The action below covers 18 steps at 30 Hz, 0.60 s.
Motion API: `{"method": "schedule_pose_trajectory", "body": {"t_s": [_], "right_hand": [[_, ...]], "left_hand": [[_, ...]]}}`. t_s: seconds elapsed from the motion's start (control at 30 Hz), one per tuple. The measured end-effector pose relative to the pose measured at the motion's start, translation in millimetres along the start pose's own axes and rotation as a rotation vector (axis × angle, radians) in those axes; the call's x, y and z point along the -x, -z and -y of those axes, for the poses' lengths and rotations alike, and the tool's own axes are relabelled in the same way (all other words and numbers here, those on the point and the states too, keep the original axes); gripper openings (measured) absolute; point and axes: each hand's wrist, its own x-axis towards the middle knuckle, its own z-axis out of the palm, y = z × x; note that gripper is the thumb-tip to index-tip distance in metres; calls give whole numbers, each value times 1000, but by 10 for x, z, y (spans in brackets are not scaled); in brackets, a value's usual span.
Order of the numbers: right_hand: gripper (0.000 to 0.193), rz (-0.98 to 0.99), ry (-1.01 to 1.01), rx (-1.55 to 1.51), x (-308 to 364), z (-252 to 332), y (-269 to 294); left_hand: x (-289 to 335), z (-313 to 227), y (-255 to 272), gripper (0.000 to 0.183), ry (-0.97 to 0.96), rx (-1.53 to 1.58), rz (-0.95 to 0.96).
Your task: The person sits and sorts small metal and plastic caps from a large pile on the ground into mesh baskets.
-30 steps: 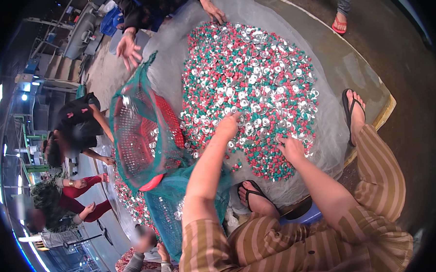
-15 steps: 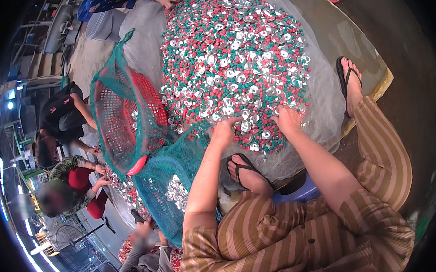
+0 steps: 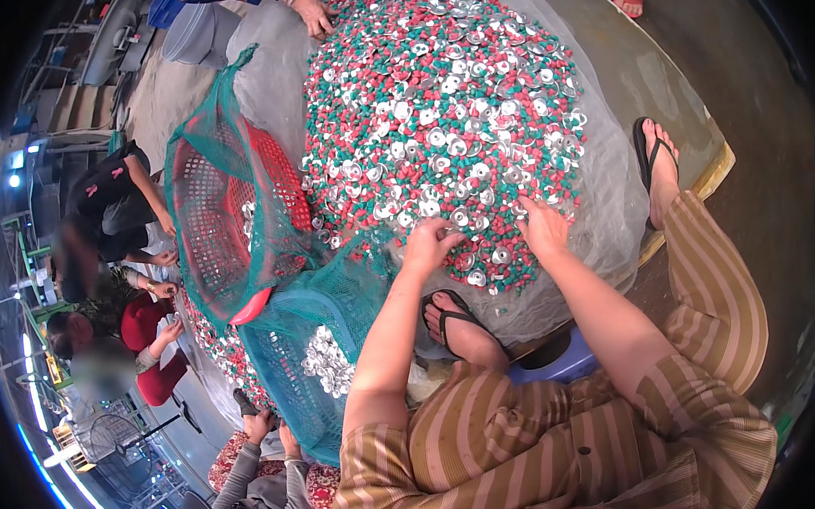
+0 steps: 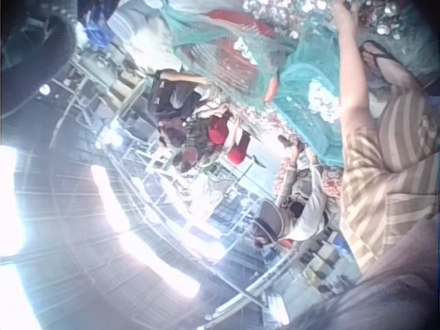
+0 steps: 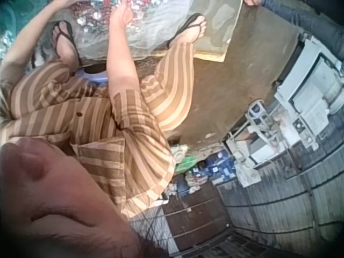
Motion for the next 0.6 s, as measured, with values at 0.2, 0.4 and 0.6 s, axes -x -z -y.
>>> {"method": "schedule_pose_trajectory", "body": {"t_s": [0.2,0.4,0.6], "right_hand": [[27,53,14,50,-39,-45,-3],[14,-53,25,11,-47,-39,-31],[10,-148,-141,-438,-241,-145,-7]], "left_hand": [[74,135,139,13,509,1150,78],[25,28,226,19,345,1280,30],[-98,4,206,11,362,1309,137]]}}
